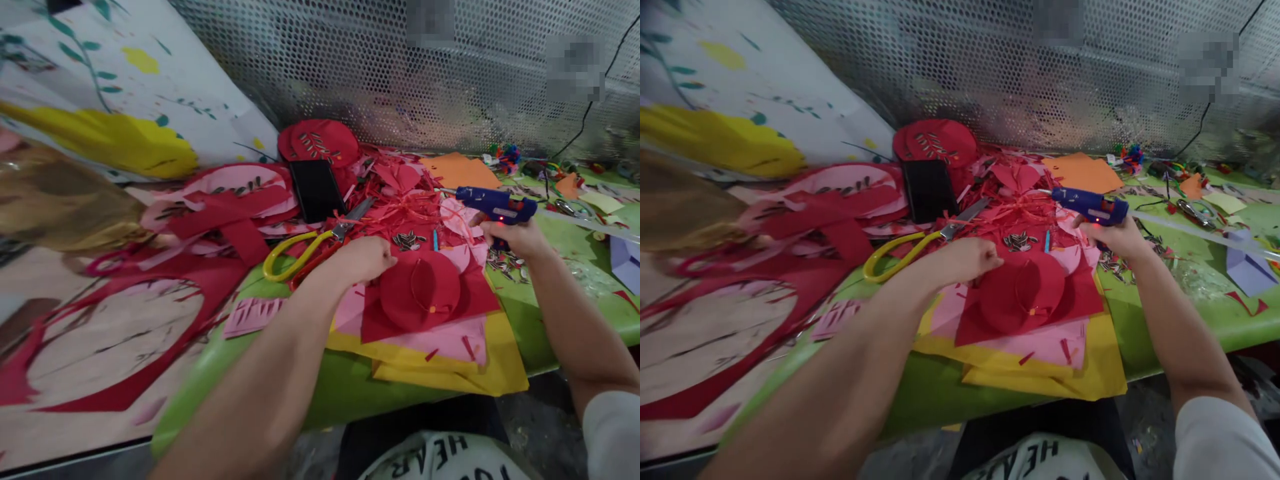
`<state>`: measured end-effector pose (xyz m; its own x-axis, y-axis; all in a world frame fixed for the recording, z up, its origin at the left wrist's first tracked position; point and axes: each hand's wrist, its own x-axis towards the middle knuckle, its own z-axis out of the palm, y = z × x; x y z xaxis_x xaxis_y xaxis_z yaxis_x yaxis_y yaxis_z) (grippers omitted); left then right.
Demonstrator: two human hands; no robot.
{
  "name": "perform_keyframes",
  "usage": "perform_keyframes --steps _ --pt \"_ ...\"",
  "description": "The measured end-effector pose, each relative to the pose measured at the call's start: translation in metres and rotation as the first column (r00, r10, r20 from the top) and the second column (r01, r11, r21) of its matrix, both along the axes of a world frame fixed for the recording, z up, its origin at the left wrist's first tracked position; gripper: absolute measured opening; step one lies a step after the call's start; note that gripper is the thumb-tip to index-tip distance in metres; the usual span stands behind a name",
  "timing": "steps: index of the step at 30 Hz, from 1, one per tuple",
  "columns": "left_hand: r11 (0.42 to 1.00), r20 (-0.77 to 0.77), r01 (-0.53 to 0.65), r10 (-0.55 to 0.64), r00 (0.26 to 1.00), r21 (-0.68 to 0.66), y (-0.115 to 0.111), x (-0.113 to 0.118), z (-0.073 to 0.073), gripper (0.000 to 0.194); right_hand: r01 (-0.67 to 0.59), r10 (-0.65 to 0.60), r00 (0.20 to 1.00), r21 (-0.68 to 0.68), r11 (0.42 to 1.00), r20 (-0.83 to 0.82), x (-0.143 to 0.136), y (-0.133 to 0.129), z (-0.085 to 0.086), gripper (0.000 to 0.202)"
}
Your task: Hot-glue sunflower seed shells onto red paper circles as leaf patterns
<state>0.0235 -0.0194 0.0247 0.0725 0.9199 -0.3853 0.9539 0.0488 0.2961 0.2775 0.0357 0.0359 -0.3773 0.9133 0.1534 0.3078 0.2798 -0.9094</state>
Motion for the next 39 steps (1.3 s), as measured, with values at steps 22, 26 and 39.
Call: perform_keyframes --steps 22,26,39 --pt "0.613 -0.191 0.493 -0.492 0.850 0.617 -0.079 0.055 -0.054 0.027 -0.144 0.173 0.959 -0.139 0.980 0.224 -0.014 -0.023 -0.018 0.032" --pt "0.615 -0.187 0.462 -0.459 0.869 0.639 -0.088 0.059 -0.053 0.039 -0.104 0.114 0.954 -0.049 0.993 0.278 -0.018 -0.026 -0.016 0.037" --pt "0.605 -0.196 0.514 -0.513 0.836 0.608 -0.085 0.052 -0.038 0.035 -0.032 0.055 0.965 -0.095 0.995 0.255 -0.016 -0.024 -0.024 0.032"
